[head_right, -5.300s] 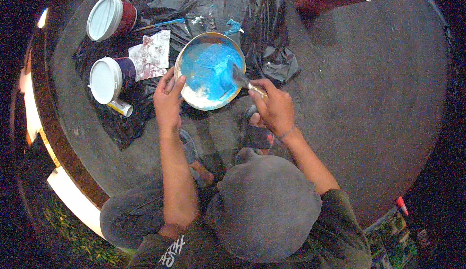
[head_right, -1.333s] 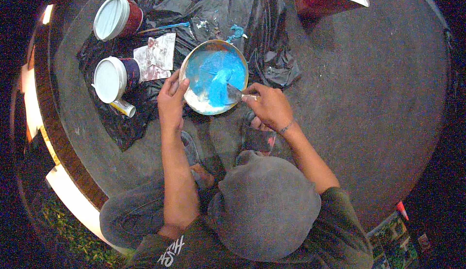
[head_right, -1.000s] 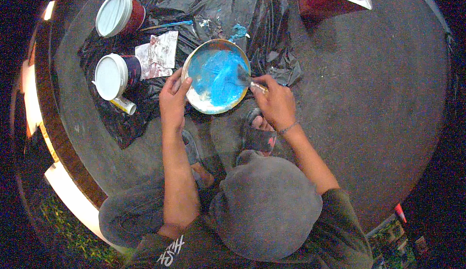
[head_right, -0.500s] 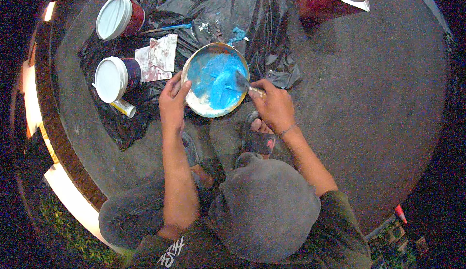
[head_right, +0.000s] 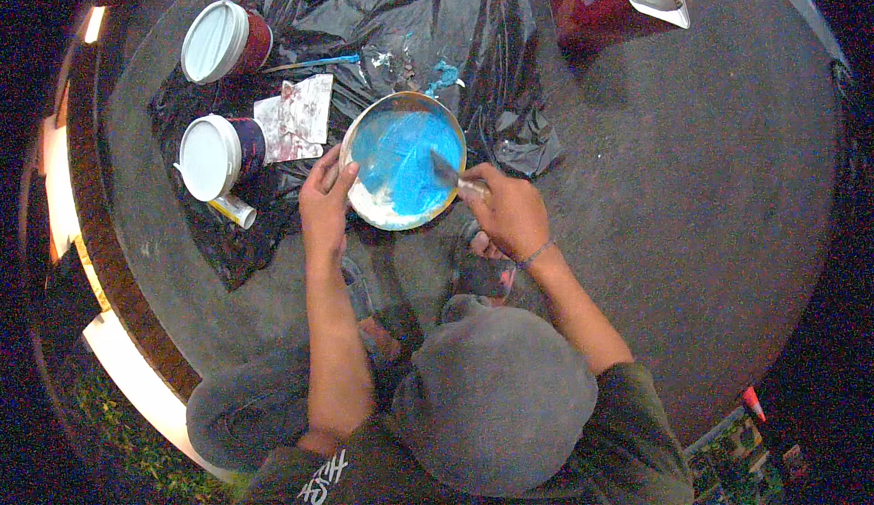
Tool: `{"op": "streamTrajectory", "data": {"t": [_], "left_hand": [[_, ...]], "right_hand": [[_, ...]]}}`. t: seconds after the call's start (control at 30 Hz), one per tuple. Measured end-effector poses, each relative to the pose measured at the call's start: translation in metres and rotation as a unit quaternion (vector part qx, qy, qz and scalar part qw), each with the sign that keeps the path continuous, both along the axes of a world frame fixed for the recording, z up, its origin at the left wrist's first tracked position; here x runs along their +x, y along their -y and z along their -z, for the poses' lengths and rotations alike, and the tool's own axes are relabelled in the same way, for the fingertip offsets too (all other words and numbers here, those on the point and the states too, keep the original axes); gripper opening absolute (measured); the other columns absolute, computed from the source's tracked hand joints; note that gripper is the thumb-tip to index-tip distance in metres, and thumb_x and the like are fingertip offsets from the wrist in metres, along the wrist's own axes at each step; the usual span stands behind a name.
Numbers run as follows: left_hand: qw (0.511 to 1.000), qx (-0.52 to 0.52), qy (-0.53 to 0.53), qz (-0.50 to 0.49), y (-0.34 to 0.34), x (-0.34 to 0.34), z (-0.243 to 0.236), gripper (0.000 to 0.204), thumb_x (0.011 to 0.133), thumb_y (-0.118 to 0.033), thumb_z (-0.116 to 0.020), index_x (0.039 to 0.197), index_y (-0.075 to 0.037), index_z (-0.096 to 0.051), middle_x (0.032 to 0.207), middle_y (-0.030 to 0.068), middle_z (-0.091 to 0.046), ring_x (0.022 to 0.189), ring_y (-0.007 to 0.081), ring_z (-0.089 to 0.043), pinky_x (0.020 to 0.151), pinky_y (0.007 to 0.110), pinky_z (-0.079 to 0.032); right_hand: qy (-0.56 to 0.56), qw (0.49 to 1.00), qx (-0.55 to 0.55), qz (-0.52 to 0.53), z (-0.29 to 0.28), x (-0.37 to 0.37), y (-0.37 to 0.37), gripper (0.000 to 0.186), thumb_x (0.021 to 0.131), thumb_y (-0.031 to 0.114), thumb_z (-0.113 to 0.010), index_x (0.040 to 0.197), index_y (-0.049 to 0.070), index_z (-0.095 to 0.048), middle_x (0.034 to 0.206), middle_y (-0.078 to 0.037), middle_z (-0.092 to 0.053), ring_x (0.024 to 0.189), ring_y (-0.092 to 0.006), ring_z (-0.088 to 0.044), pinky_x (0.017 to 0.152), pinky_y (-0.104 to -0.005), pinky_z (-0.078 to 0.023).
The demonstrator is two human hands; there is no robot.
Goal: The person sits on the ground and mixes blue and white paint in a small container using a brush. The person holds the container with the left hand and stirs the paint with the right hand.
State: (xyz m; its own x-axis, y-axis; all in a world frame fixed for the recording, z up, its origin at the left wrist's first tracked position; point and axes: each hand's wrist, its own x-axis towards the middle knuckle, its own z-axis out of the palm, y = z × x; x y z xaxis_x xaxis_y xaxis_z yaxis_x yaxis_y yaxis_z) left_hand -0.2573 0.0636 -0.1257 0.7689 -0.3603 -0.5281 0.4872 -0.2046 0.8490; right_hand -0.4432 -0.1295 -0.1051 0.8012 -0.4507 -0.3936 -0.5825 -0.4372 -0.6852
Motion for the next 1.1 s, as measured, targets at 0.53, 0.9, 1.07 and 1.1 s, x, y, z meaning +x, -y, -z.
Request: {"op": "streamTrajectory", "data": {"t": [0.53,0.9,1.07,1.1], "left_hand": [[1.0,-0.02,-0.015,-0.01,0.0,0.0,-0.001,0.055,0.092,-0.012,-0.075,0.138,0.01,-0.053,0.128,0.0196,-0.067,0.114,0.0201,-0.065,0.1,0.031,-0.05],[0.998,-0.037,-0.036,-0.039,-0.001,0.002,0.003,0.053,0.093,-0.011,-0.074,0.138,0.009,-0.053,0.126,0.0192,-0.068,0.113,0.019,-0.066,0.1,0.031,-0.05],[0.998,-0.017,-0.039,-0.035,0.0,0.001,-0.002,0.053,0.094,-0.011,-0.074,0.138,0.009,-0.053,0.126,0.0186,-0.068,0.112,0.0185,-0.066,0.099,0.03,-0.05],[0.998,-0.017,-0.038,-0.036,0.001,0.001,-0.003,0.053,0.094,-0.011,-0.074,0.138,0.009,-0.053,0.126,0.0185,-0.068,0.112,0.0184,-0.066,0.099,0.03,-0.05]], "right_hand": [[0.055,0.949,-0.275,-0.144,0.009,0.02,0.051,0.048,0.087,0.014,-0.071,0.133,0.025,-0.064,0.09,-0.008,-0.064,0.079,-0.0292,-0.066,0.068,-0.0412,-0.053],[0.039,0.998,-0.046,0.003,0.016,-0.031,0.006,0.037,0.093,0.02,-0.068,0.13,0.02,-0.066,0.112,-0.013,-0.072,0.089,-0.0335,-0.071,0.077,-0.042,-0.057],[0.09,0.995,-0.02,-0.035,0.01,-0.039,-0.023,0.049,0.085,0.011,-0.072,0.132,0.022,-0.065,0.094,-0.01,-0.069,0.078,-0.032,-0.069,0.068,-0.0401,-0.056],[0.094,0.994,-0.033,-0.033,0.01,-0.037,-0.026,0.048,0.084,0.012,-0.073,0.131,0.023,-0.066,0.087,-0.01,-0.065,0.074,-0.0314,-0.066,0.064,-0.041,-0.054]]}}
